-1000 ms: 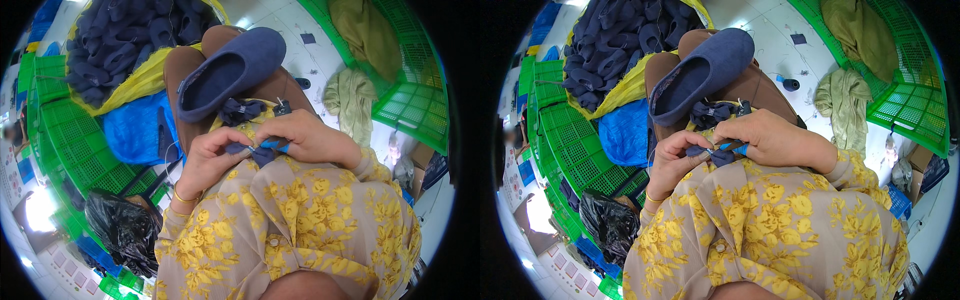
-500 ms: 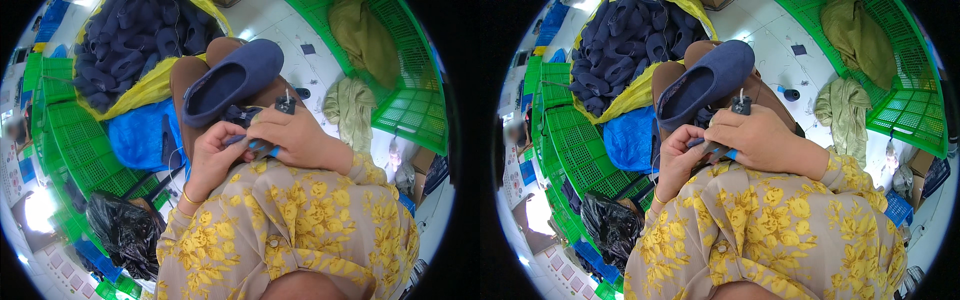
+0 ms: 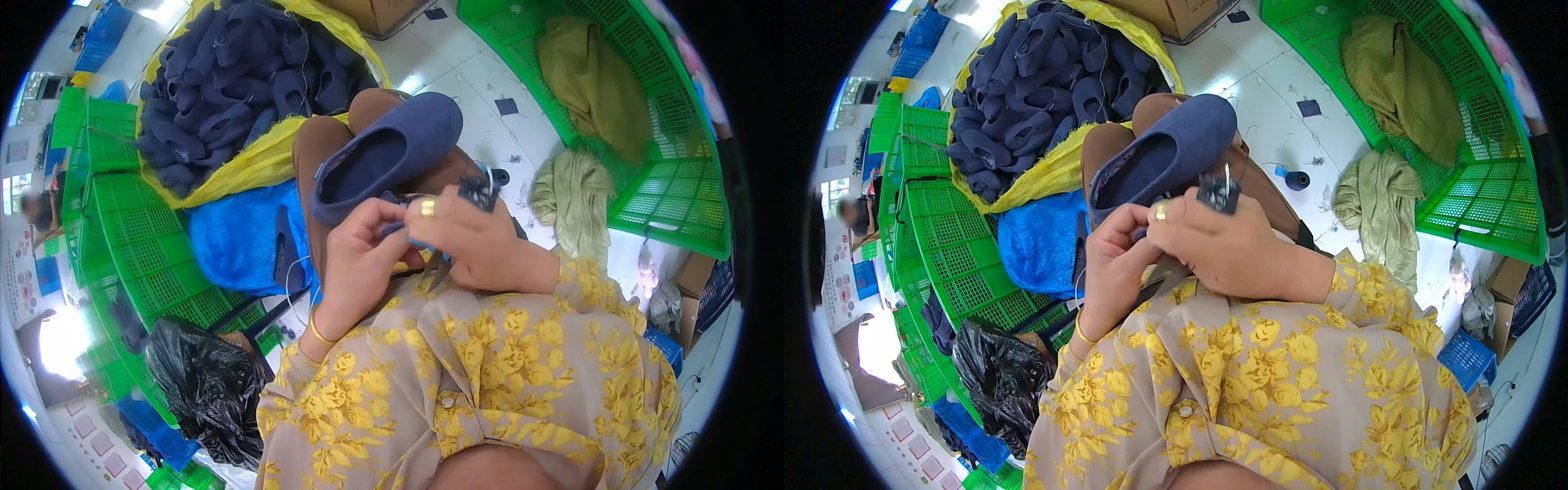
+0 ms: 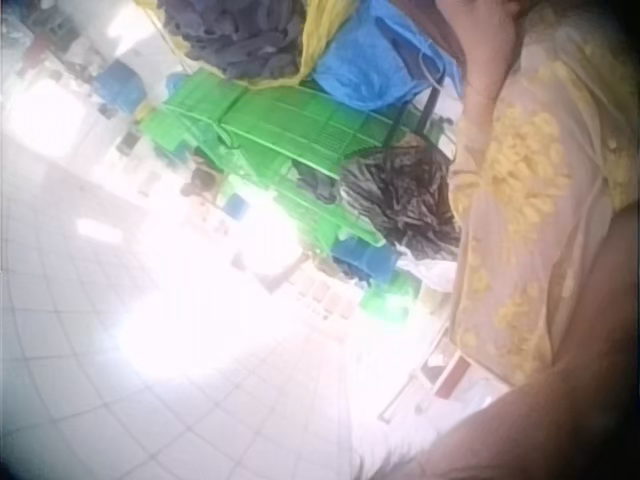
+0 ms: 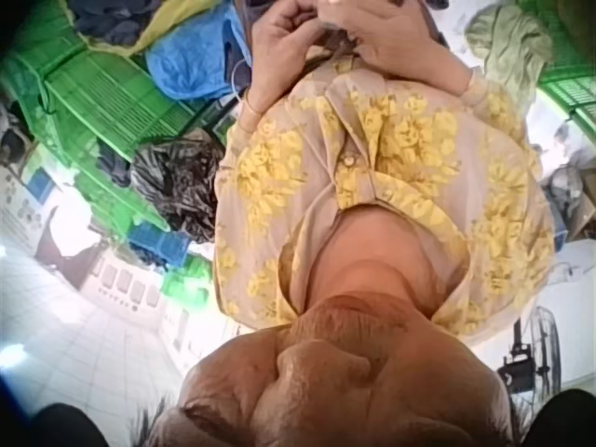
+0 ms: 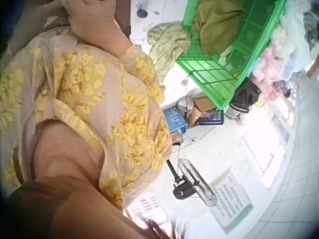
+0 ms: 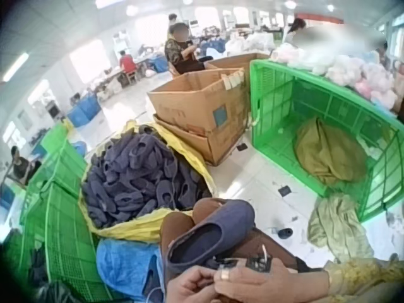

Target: The person is seated on the floor and uses a blue-handled tool to stitch a decorative bow onto a dark blue slip-on shoe. They repeatedly insert the tool, pull the thread, and adjust the bow while handling the shoe with both hands.

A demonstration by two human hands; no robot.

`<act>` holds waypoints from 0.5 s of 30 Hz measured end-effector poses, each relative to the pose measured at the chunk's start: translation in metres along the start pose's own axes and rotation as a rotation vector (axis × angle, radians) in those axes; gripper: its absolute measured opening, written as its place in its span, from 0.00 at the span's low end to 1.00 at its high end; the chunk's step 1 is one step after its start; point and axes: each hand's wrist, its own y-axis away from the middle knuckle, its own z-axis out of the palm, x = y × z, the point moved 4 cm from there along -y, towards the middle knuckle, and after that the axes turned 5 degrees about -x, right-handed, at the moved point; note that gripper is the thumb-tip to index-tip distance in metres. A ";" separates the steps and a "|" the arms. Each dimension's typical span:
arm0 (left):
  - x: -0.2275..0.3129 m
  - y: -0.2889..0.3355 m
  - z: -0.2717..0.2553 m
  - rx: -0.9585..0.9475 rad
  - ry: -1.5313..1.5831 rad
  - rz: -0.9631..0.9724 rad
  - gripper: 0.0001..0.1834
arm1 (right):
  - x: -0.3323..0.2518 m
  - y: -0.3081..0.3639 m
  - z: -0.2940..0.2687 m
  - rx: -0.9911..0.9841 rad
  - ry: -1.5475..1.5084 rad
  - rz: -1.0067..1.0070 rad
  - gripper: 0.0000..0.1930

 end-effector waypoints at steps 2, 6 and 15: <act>-0.001 -0.005 0.005 -0.011 -0.081 -0.010 0.05 | -0.002 0.007 0.002 0.008 0.114 -0.068 0.23; -0.008 -0.008 0.012 -0.013 -0.050 -0.083 0.05 | 0.014 0.015 -0.001 0.001 -0.100 0.119 0.19; -0.036 -0.010 0.006 -0.031 -0.038 -0.229 0.06 | 0.012 0.006 -0.020 0.196 -0.535 0.257 0.12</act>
